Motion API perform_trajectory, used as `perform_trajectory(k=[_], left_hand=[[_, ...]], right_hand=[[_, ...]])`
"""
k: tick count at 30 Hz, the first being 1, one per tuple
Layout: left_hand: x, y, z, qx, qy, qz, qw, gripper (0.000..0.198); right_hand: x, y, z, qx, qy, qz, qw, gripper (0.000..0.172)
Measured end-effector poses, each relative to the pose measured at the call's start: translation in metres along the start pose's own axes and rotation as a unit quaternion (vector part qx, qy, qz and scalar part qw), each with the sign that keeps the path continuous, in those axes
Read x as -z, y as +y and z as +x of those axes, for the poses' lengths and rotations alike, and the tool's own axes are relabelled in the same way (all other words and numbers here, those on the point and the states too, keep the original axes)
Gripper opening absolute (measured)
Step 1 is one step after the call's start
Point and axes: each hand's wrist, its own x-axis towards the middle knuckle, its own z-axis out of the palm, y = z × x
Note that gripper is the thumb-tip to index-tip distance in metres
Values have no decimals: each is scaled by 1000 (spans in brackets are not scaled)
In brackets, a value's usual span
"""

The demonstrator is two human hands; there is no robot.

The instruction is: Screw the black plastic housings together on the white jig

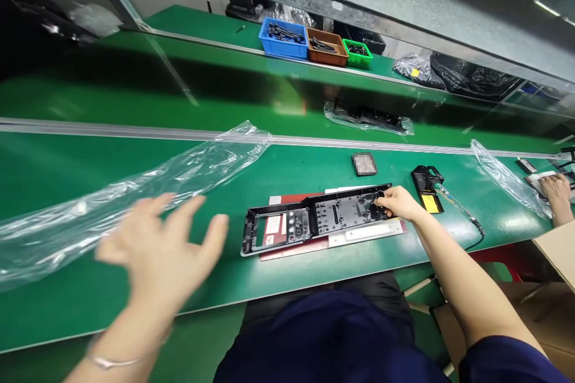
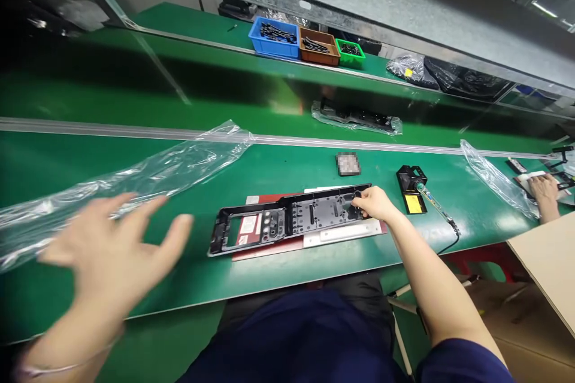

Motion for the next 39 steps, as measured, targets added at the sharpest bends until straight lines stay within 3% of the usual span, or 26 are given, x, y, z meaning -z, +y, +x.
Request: perform_trajectory(k=[6,9,12,17,21,24,26,32,39], left_hand=[[-55,103,-26,-219,-131,-54,965,36],[-80,142,-29,-252,-189,-67,947,43],[-104,163,-26,-241,-236,-59,940,58],[-123,171,-22,-203,-304,-47,930,80],[-121,170,-21,-192,-350,-50,916,82],[-120,170,-18,-177,-377,-50,908,86],[-119,171,-16,-168,-393,-49,903,89],[-112,169,-6,-158,-442,-48,882,87],[-100,169,11,-147,-499,-46,853,86]], right_hand=[[-2,31,8,-19,30,-13,999,32],[-6,37,12,-21,37,-31,999,34],[-13,40,14,-30,41,-57,997,33],[-12,37,3,-26,74,-141,987,41],[11,4,-2,-1,123,-215,969,36],[26,-31,24,57,181,-257,948,19],[28,-47,53,97,171,-288,937,11],[11,-62,131,115,98,-347,926,33],[4,-60,148,121,72,-353,925,21]])
